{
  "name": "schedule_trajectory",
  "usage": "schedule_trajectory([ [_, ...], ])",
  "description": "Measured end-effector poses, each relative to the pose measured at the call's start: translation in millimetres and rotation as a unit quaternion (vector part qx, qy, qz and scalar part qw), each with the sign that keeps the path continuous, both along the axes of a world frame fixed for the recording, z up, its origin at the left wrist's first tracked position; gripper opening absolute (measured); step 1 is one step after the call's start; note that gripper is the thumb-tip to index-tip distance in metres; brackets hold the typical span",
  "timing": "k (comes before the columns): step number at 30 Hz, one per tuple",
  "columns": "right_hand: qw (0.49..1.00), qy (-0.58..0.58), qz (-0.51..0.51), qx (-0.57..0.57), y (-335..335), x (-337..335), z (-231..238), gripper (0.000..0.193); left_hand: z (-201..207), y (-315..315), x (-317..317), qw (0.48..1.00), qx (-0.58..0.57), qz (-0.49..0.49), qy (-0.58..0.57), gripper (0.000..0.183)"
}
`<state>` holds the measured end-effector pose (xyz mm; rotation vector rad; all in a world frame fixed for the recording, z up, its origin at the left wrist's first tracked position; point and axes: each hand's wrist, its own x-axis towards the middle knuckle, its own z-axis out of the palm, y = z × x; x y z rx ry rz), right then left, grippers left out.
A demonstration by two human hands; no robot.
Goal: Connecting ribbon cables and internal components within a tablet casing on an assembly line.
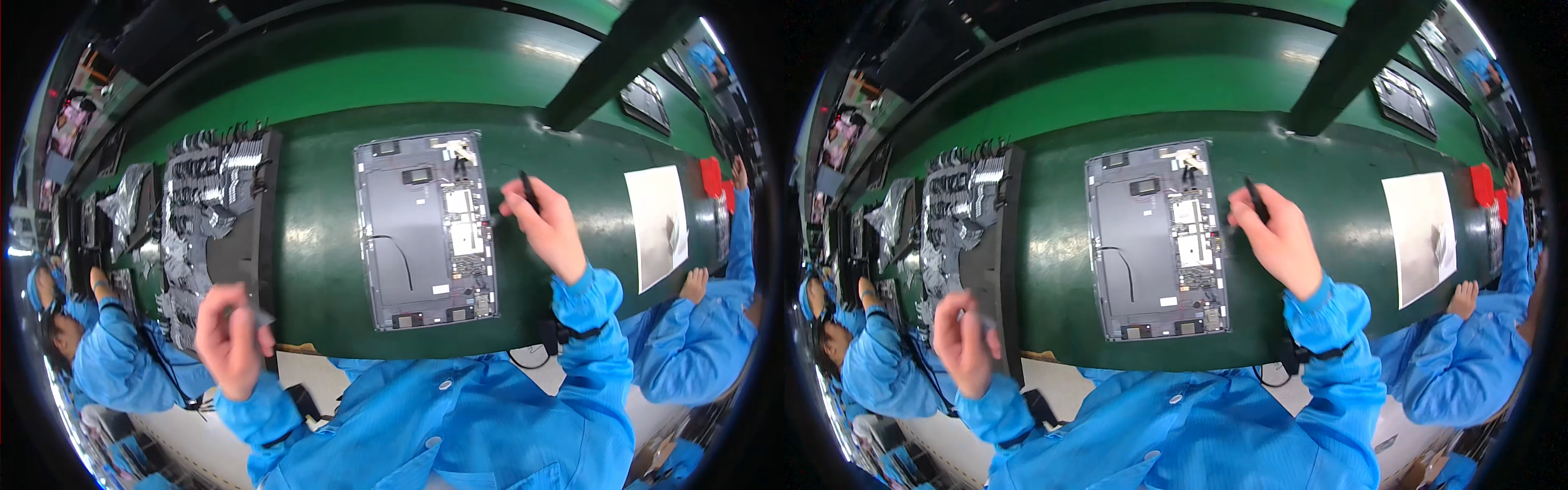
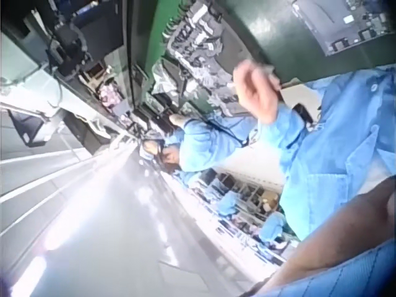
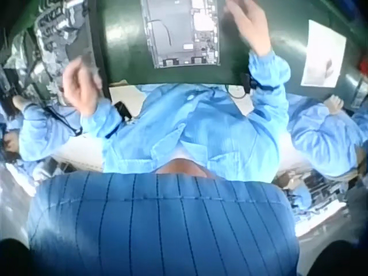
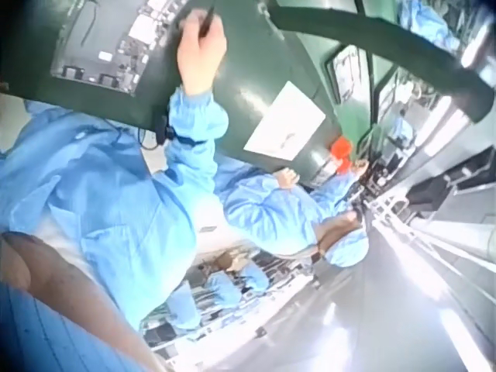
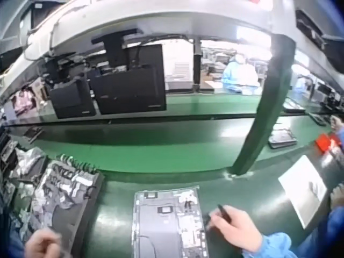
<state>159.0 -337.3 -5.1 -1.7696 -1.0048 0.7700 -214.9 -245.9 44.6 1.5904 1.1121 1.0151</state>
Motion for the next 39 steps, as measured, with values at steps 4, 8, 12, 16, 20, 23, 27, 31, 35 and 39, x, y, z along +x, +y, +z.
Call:
schedule_trajectory([
  [4,0.993,-0.109,-0.044,0.008,34,13,-16,0.027,-5,39,105,0.988,-0.072,-0.139,-0.017,0.033],
  [8,0.993,-0.108,-0.056,0.004,55,23,-26,0.029,-14,67,159,0.976,-0.099,-0.192,-0.019,0.034],
  [12,0.996,-0.075,-0.042,0.001,52,25,-35,0.028,-35,82,183,0.963,-0.116,-0.240,-0.037,0.032],
  [16,0.997,-0.068,-0.023,-0.014,40,10,-21,0.030,-37,94,200,0.960,-0.075,-0.269,-0.005,0.032],
  [20,0.997,-0.071,-0.011,-0.029,42,-2,-14,0.036,-39,101,212,0.951,-0.085,-0.292,0.049,0.032],
  [23,0.996,-0.082,-0.017,-0.036,43,-4,-15,0.036,-46,103,223,0.943,-0.092,-0.313,0.066,0.032],
  [27,0.998,-0.038,-0.045,0.002,38,1,-24,0.030,-51,100,241,0.931,-0.095,-0.344,0.076,0.032],
  [31,0.992,0.097,-0.072,0.024,23,15,-24,0.026,-68,98,248,0.926,0.122,-0.324,0.151,0.036],
  [35,0.994,-0.012,-0.091,0.051,4,19,-17,0.035,-55,80,249,0.900,0.351,-0.188,0.178,0.032],
  [39,0.961,0.248,-0.110,0.060,-1,14,-22,0.030,-42,68,235,0.908,0.258,-0.254,0.211,0.015],
])
